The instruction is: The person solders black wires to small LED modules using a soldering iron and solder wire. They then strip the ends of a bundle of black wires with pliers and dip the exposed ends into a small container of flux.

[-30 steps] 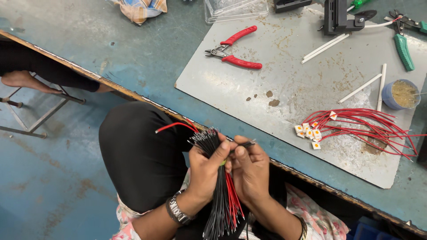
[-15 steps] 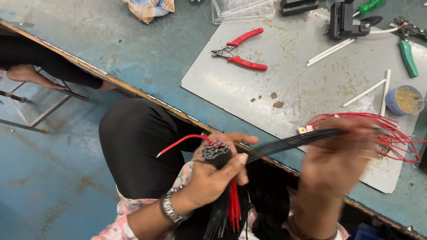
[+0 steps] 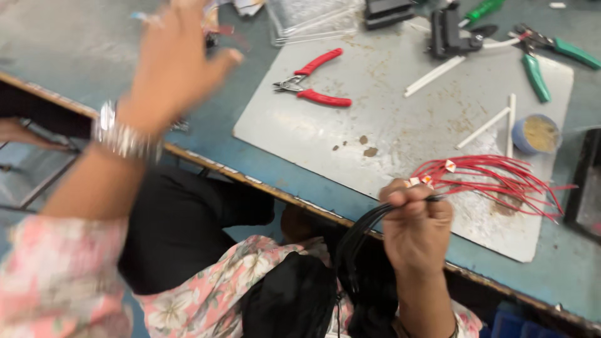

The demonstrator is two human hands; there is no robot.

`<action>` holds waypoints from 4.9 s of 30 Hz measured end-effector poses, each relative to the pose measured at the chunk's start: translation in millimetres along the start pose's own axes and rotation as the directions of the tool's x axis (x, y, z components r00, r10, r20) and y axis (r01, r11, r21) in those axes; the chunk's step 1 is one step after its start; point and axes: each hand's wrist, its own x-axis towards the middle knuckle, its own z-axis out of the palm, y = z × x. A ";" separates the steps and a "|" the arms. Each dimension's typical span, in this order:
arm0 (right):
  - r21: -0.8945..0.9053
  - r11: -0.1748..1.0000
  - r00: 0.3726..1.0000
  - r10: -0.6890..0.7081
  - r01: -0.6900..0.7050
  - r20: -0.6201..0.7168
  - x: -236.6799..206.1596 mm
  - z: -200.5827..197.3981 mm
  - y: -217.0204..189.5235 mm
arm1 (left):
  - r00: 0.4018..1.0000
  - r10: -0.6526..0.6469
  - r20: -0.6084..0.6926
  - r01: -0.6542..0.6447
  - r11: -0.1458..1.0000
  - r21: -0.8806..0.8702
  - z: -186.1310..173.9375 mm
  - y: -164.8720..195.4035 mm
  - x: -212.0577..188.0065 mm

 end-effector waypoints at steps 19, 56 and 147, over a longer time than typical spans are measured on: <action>-0.076 0.905 0.896 0.425 -0.419 0.125 -25.9 29.0 35.6 | 0.886 -0.363 0.290 0.419 0.353 -0.837 -5.5 194.5 -157.3; -0.364 0.797 0.871 0.480 -0.482 -0.104 -31.6 46.7 14.8 | 0.755 -0.276 0.595 0.596 -0.091 -0.798 10.8 205.8 -184.6; -0.369 0.717 0.804 0.561 -0.592 -0.200 -43.3 48.3 30.3 | 0.633 -0.280 0.722 0.579 -0.448 -0.681 14.8 206.4 -196.9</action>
